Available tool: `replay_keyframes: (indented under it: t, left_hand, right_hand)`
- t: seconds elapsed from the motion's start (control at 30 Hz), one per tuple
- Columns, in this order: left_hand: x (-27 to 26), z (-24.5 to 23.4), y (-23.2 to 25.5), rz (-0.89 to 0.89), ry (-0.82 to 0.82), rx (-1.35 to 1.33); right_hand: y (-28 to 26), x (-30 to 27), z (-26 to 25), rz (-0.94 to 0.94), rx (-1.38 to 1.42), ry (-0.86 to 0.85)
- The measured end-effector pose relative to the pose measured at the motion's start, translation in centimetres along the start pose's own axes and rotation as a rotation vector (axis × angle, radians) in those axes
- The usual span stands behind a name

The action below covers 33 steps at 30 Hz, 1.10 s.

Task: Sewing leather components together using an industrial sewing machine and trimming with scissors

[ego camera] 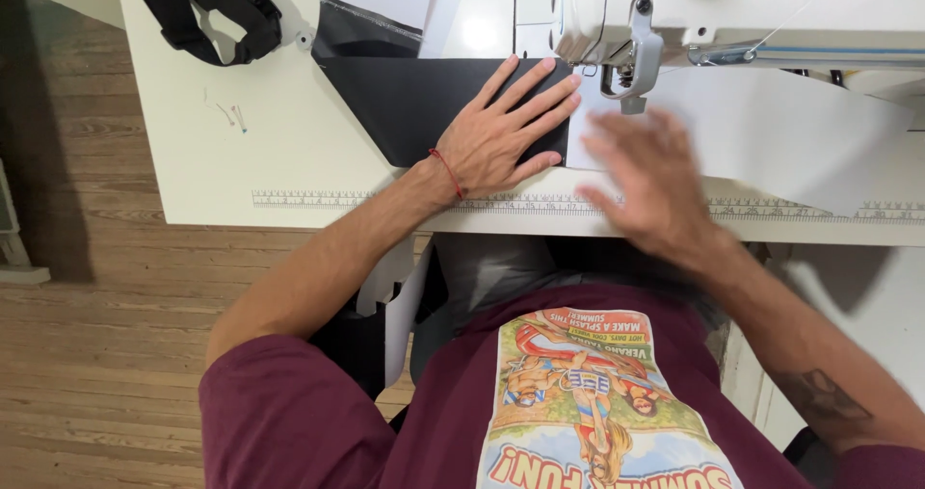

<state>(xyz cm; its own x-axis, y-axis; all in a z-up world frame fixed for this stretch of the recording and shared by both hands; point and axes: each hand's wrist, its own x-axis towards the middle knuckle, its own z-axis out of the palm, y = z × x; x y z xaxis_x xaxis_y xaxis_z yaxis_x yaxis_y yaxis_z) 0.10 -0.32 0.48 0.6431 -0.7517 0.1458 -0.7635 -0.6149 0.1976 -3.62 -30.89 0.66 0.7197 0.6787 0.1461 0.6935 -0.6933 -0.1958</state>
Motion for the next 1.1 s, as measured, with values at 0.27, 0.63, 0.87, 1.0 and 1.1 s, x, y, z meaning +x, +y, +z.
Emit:
replay_keyframes:
  t: [0.27,0.63,0.87,1.0,1.1]
  left_hand:
    - [-0.9,2.4,0.5,0.003,0.156,-0.048]
    - [-0.8,2.8,0.5,0.007,0.209,-0.048]
    - [-0.9,2.6,0.7,0.009,0.180,-0.052]
    - [-1.1,2.5,0.7,-0.007,0.154,-0.044]
    - [-0.9,2.4,0.8,-0.013,0.133,-0.036]
  right_hand:
    - [1.3,7.3,-1.9,0.141,0.283,0.016]
    - [0.4,5.1,2.7,0.059,0.072,0.250]
    - [0.1,6.4,-1.4,0.135,0.045,0.077]
    - [0.3,8.1,-3.4,0.242,0.196,-0.027]
    - [3.9,7.0,0.0,0.361,0.343,-0.017]
